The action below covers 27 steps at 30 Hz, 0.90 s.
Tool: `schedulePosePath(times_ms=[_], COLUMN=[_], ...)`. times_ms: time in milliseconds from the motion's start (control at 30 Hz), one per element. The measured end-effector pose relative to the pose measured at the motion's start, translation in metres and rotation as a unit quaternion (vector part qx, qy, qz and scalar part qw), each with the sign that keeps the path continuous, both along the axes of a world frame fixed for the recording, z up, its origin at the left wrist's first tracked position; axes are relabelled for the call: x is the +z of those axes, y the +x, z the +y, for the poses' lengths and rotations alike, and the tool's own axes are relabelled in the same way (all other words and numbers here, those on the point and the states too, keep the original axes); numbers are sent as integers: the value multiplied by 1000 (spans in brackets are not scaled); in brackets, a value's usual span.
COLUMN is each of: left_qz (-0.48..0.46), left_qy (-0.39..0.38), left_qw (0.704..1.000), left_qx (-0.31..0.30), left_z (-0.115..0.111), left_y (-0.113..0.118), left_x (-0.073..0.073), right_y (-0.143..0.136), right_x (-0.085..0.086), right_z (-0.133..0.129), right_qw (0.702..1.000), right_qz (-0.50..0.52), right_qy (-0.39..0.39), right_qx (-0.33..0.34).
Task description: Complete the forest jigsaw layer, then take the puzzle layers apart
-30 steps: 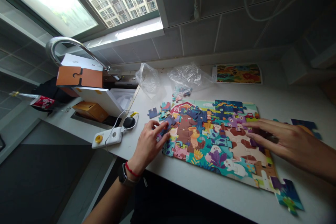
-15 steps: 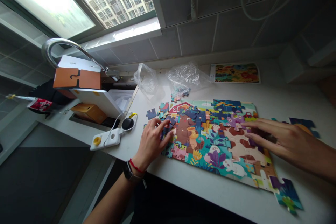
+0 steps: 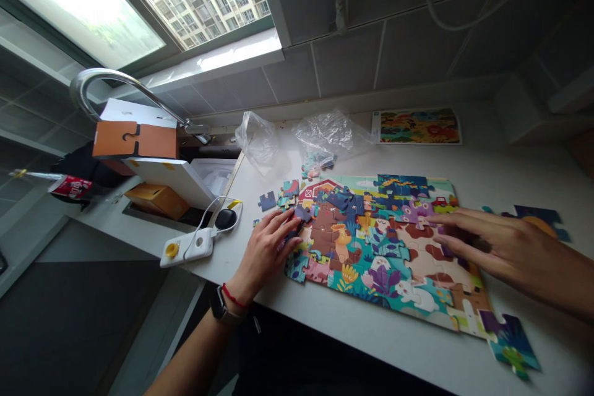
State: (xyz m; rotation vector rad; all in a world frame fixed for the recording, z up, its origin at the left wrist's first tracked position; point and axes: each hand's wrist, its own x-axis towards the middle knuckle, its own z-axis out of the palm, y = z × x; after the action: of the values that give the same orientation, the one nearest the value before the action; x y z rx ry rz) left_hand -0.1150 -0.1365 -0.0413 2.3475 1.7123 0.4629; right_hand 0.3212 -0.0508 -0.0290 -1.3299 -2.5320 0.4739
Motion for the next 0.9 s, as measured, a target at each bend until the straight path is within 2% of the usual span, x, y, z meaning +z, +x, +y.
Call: schedulePosePath(times_ms=[200, 467, 667, 900], left_qz=[3, 19, 24, -2], left_qy=[-45, -97, -52, -2], left_qw=[998, 993, 996, 988], left_qx=[-38, -64, -62, -153], left_z=[3, 20, 17, 13], left_y=[-12, -14, -14, -6], left_x=[9, 27, 20, 20], right_y=[1, 0, -3, 1], right_x=[-1, -2, 2, -3], right_z=[-1, -1, -1, -2], right_qw=[1000, 1000, 1000, 1000], right_qz=[-6, 10, 10, 6], right_qy=[-14, -4, -9, -3], right_qx=[-3, 1, 6, 2])
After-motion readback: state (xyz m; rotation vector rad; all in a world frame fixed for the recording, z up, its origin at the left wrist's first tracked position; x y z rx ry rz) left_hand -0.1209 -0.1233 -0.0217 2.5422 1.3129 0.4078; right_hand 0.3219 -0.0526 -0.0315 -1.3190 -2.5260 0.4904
